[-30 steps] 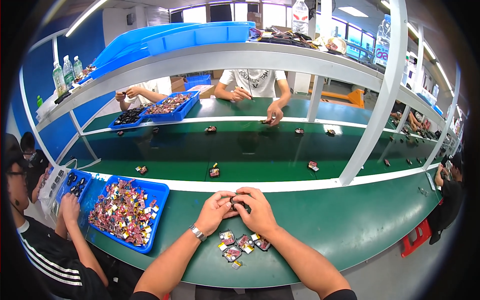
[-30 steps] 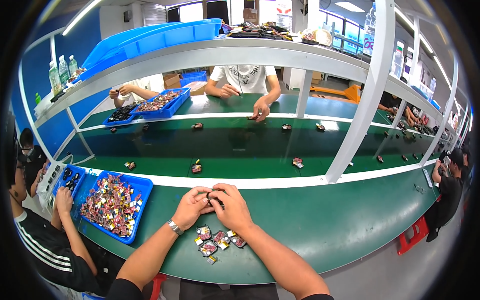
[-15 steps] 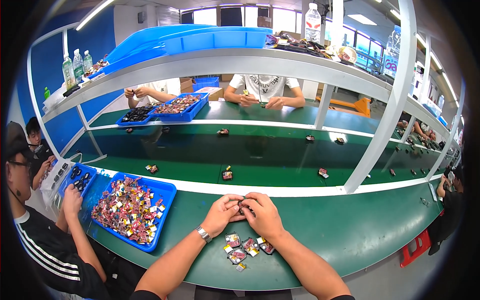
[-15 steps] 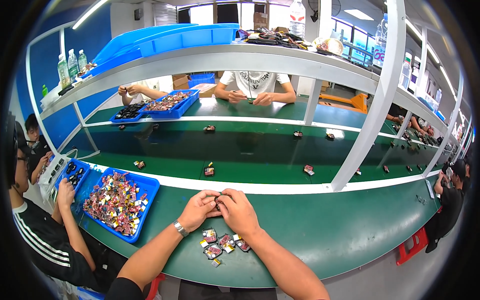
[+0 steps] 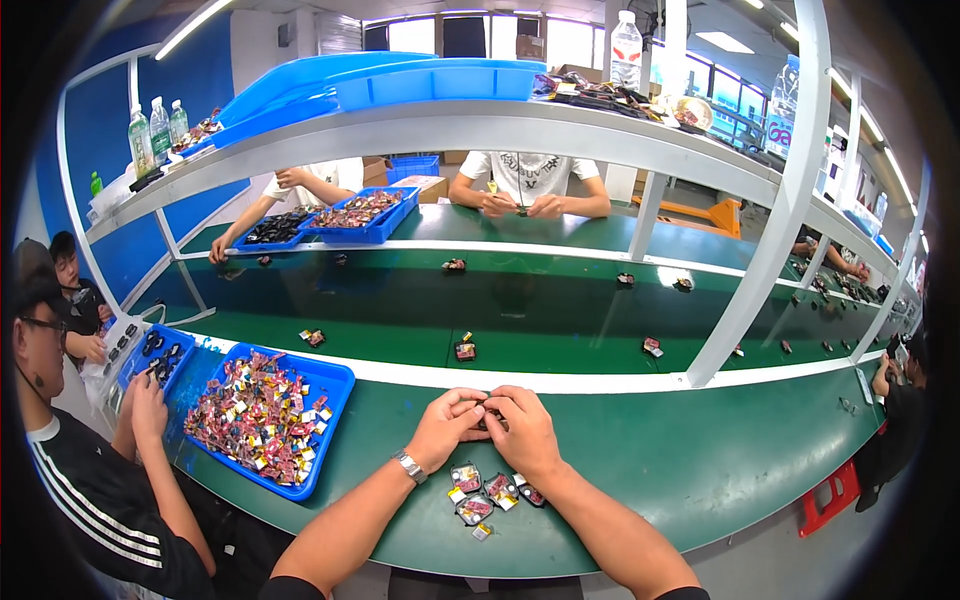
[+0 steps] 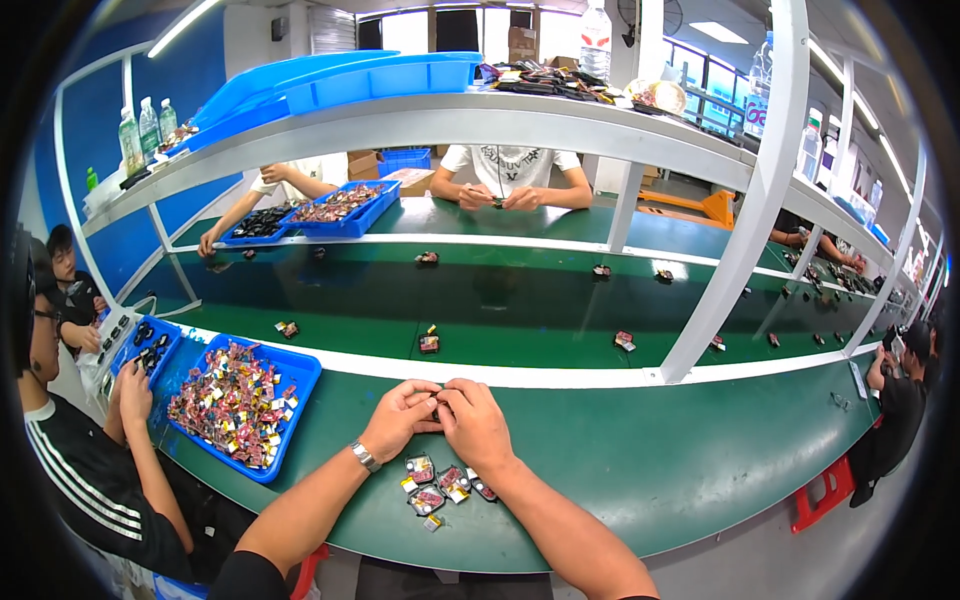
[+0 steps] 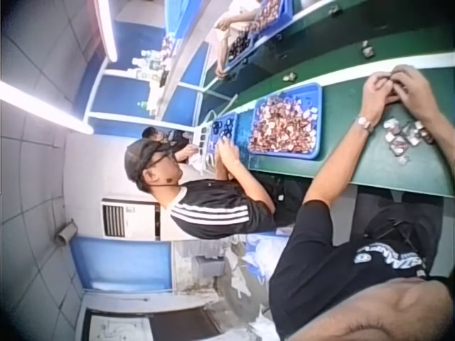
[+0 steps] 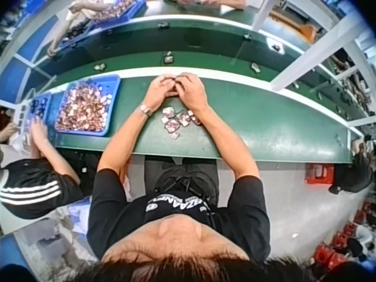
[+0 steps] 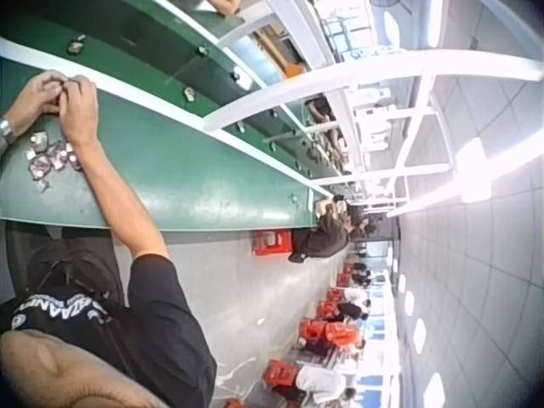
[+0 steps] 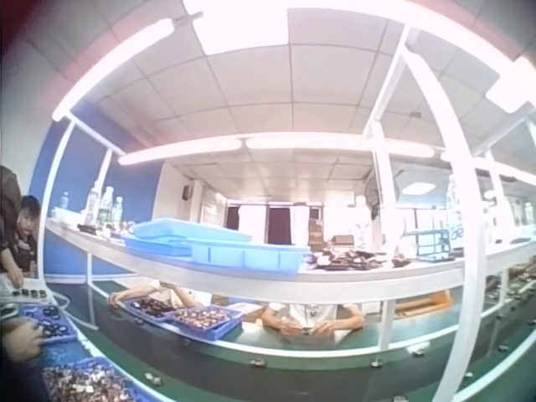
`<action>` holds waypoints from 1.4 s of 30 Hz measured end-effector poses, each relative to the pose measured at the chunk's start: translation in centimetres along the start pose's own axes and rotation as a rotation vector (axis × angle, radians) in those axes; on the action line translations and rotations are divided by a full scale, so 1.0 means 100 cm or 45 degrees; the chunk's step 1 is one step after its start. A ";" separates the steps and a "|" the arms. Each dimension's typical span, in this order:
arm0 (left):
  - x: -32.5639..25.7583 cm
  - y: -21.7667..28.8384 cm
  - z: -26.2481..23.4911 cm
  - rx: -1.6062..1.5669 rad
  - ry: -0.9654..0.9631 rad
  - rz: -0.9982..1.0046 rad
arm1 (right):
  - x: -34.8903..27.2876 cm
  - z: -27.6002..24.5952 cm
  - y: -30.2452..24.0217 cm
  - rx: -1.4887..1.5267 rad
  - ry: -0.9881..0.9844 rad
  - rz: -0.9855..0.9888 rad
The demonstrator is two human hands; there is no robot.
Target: The recorder is sitting at a workstation sorting and inspecting small electronic components on a conveyor belt in a factory setting.
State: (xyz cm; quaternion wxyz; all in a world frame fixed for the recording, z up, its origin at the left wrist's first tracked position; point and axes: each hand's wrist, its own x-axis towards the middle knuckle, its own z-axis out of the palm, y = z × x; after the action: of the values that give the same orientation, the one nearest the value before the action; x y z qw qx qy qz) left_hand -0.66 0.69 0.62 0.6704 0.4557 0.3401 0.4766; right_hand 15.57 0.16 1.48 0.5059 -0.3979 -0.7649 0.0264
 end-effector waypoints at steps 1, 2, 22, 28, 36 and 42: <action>0.000 -0.001 0.000 0.039 0.034 0.034 | 0.000 0.001 0.000 0.011 -0.002 0.001; -0.001 -0.001 0.001 0.043 0.035 0.035 | 0.000 0.001 0.000 0.014 0.001 -0.001; 0.004 -0.009 0.001 0.376 0.275 0.424 | 0.013 0.004 0.041 0.491 0.001 0.671; 0.012 -0.002 -0.015 0.549 0.377 0.343 | 0.053 -0.016 0.148 0.102 0.331 0.990; 0.018 0.003 -0.025 0.603 0.538 0.332 | 0.070 0.037 0.084 -0.318 -0.106 0.505; 0.019 0.006 -0.023 0.555 0.514 0.322 | 0.062 0.061 0.091 -0.257 -0.169 0.494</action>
State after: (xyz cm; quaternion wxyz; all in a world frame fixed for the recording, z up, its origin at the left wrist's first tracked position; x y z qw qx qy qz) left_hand -2.32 3.21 0.28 0.4115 0.5235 0.5008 0.5530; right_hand 14.99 12.54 -0.80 0.3974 -0.5837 -0.7044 0.0727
